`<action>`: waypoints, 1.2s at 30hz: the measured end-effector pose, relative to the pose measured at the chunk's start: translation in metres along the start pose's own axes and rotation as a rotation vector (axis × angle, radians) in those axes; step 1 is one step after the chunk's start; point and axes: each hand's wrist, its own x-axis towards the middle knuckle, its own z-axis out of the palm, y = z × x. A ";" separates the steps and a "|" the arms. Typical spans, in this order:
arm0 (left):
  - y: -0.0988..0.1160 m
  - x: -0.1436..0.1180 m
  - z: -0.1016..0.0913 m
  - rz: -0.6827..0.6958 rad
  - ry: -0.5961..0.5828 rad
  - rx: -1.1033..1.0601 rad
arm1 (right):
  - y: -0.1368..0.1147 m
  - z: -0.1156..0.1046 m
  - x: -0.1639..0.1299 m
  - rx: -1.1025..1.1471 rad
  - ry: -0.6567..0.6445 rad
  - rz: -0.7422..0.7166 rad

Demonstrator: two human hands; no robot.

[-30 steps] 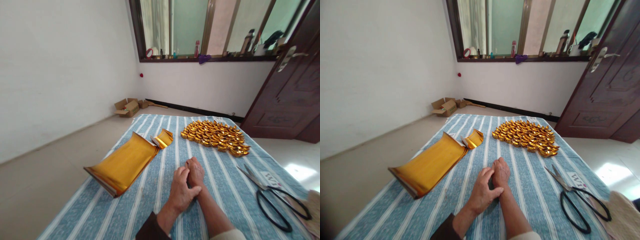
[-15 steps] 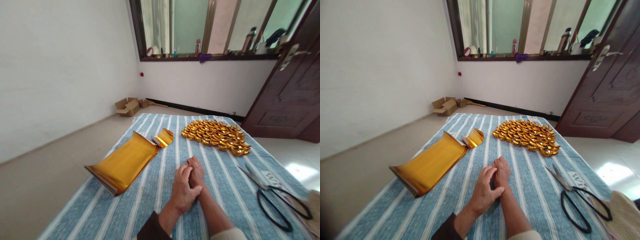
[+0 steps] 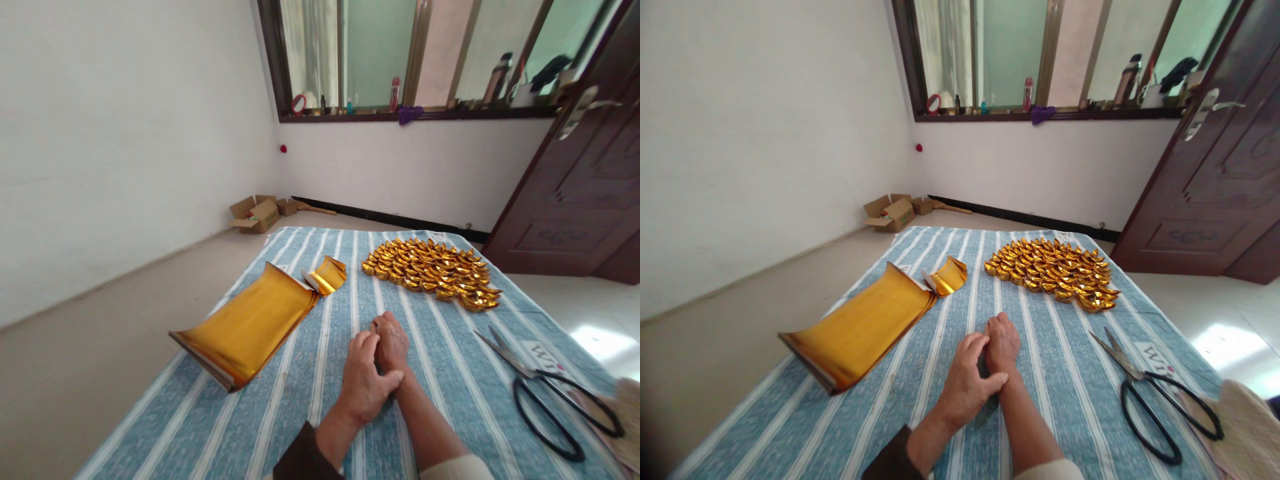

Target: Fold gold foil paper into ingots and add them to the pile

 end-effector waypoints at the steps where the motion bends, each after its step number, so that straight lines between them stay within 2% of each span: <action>1: 0.000 -0.001 0.000 -0.004 -0.006 -0.003 | 0.000 0.000 0.000 0.000 0.001 0.001; 10: 0.000 -0.005 0.003 -0.088 0.004 0.028 | -0.001 0.001 0.002 -0.010 -0.010 0.015; 15: 0.000 0.001 0.000 -0.063 -0.020 -0.042 | -0.001 -0.001 0.001 -0.008 -0.012 0.007; 23: 0.001 -0.009 0.002 -0.084 -0.009 0.010 | -0.004 -0.004 0.002 -0.022 -0.037 0.029; 27: 0.001 -0.003 0.000 -0.046 -0.003 0.005 | -0.003 -0.004 0.002 -0.022 -0.049 0.039; 31: 0.003 0.003 -0.003 -0.027 -0.053 0.023 | -0.003 -0.006 0.001 -0.017 -0.053 0.027; 36: 0.008 -0.007 0.000 -0.055 -0.041 0.053 | -0.003 -0.005 0.003 -0.013 -0.065 0.039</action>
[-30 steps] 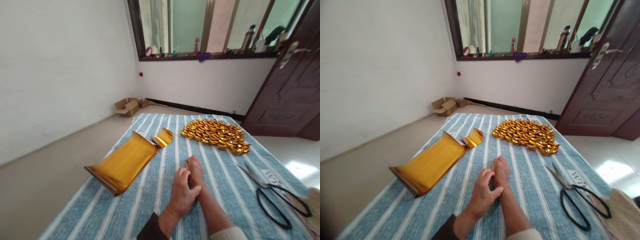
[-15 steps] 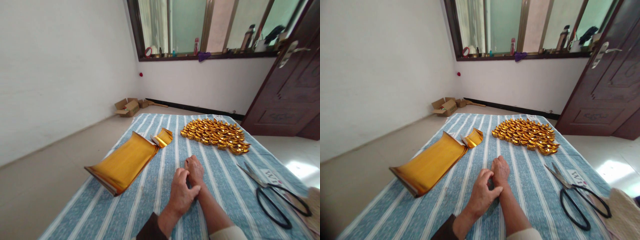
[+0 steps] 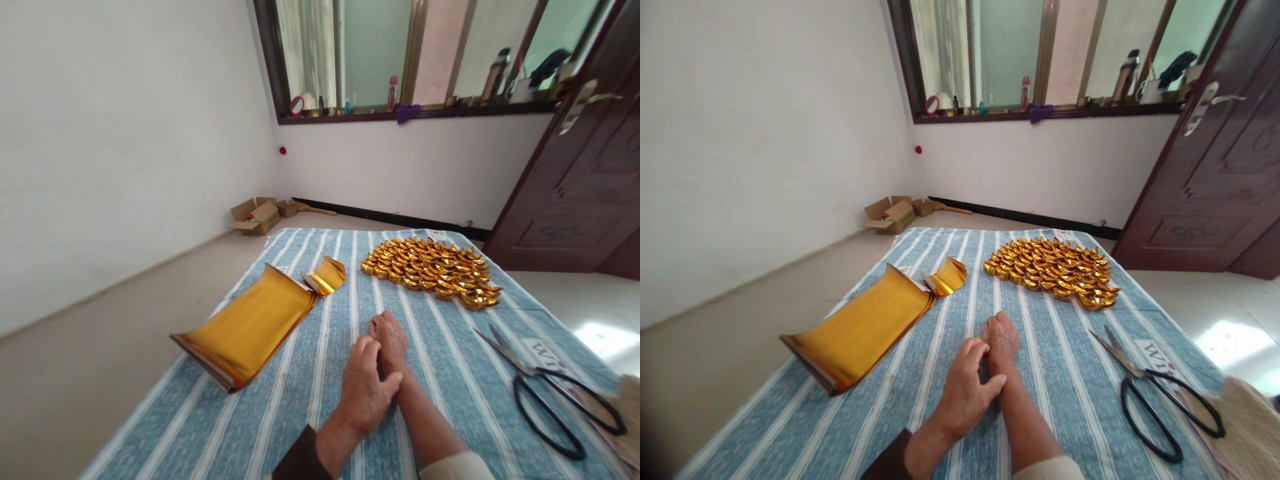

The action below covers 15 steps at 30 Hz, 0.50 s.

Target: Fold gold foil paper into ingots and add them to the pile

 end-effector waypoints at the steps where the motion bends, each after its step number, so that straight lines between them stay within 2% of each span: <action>1: 0.001 -0.001 0.000 -0.012 -0.013 -0.009 | 0.000 0.000 0.001 0.002 -0.002 0.004; 4: 0.001 0.003 -0.003 -0.044 -0.067 -0.032 | -0.001 -0.001 0.002 0.009 -0.012 0.016; 8: 0.000 0.019 -0.007 0.022 -0.009 0.048 | 0.000 -0.003 0.001 0.035 -0.030 0.002; 10: 0.000 0.022 -0.005 0.028 -0.019 0.100 | 0.001 -0.003 0.001 0.047 -0.030 -0.010; 15: 0.006 0.008 0.003 -0.020 -0.020 0.177 | 0.002 0.000 0.003 0.048 -0.013 0.001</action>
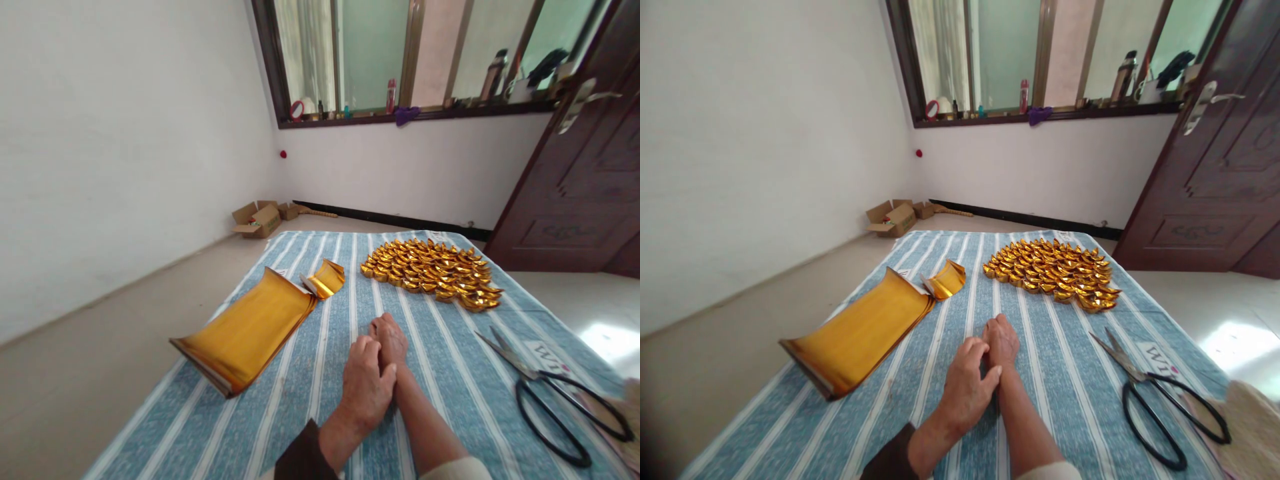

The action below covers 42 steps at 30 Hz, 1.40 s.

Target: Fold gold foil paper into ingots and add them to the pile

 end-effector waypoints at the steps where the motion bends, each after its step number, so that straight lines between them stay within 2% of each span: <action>1: 0.002 -0.004 0.000 -0.007 -0.006 0.002 | 0.000 0.001 0.000 0.000 0.003 0.005; 4: 0.004 -0.010 -0.001 0.004 -0.048 0.000 | 0.000 0.000 0.001 -0.001 0.008 0.021; 7: -0.002 0.002 -0.005 0.064 -0.054 0.046 | -0.001 -0.002 0.001 -0.001 0.002 0.031; 10: -0.019 0.031 -0.012 0.122 0.005 0.194 | -0.001 -0.003 0.001 -0.002 0.002 0.027; 12: -0.034 0.055 -0.017 0.150 0.041 0.368 | -0.002 -0.001 0.001 -0.007 0.016 0.032; 14: -0.048 0.077 -0.023 0.160 0.039 0.546 | -0.003 0.000 0.001 -0.012 0.029 0.040; 17: -0.065 0.103 -0.027 0.161 0.021 0.611 | -0.003 0.003 0.002 -0.012 0.034 0.040; 20: -0.076 0.122 -0.024 0.140 -0.011 0.661 | -0.003 0.004 0.003 -0.013 0.034 0.039; 25: -0.089 0.140 -0.015 -0.001 -0.038 0.711 | -0.003 0.004 0.002 -0.014 0.039 0.036; 28: -0.093 0.140 -0.011 -0.034 -0.063 0.725 | -0.003 0.005 0.002 -0.011 0.042 0.031; 32: -0.093 0.126 -0.007 -0.004 -0.078 0.737 | -0.003 0.005 0.003 0.001 0.048 0.031; 42: -0.082 0.060 -0.006 0.157 -0.091 0.739 | 0.002 0.010 0.004 0.095 0.095 0.048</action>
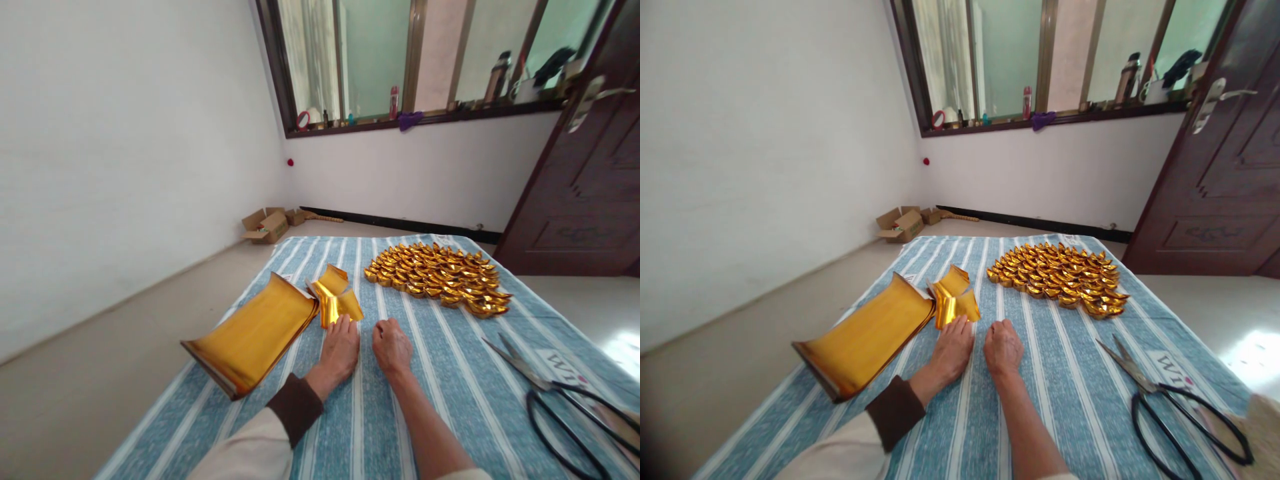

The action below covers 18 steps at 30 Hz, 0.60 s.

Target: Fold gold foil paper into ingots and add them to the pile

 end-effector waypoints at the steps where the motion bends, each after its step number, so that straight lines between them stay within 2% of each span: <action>1: 0.002 -0.007 0.000 0.021 0.001 0.003 | 0.001 0.001 0.000 0.015 0.009 0.003; 7: 0.014 -0.043 -0.012 0.191 0.057 0.012 | 0.005 0.003 0.001 0.098 0.050 0.005; 12: 0.014 -0.050 -0.017 0.274 0.106 -0.043 | 0.009 0.003 0.002 0.128 0.062 -0.017; 15: 0.008 -0.049 -0.011 0.261 0.188 -0.078 | 0.011 0.002 0.001 0.134 0.054 -0.059; 18: 0.005 -0.048 -0.008 0.194 0.211 -0.106 | 0.012 0.001 0.001 0.072 -0.014 -0.185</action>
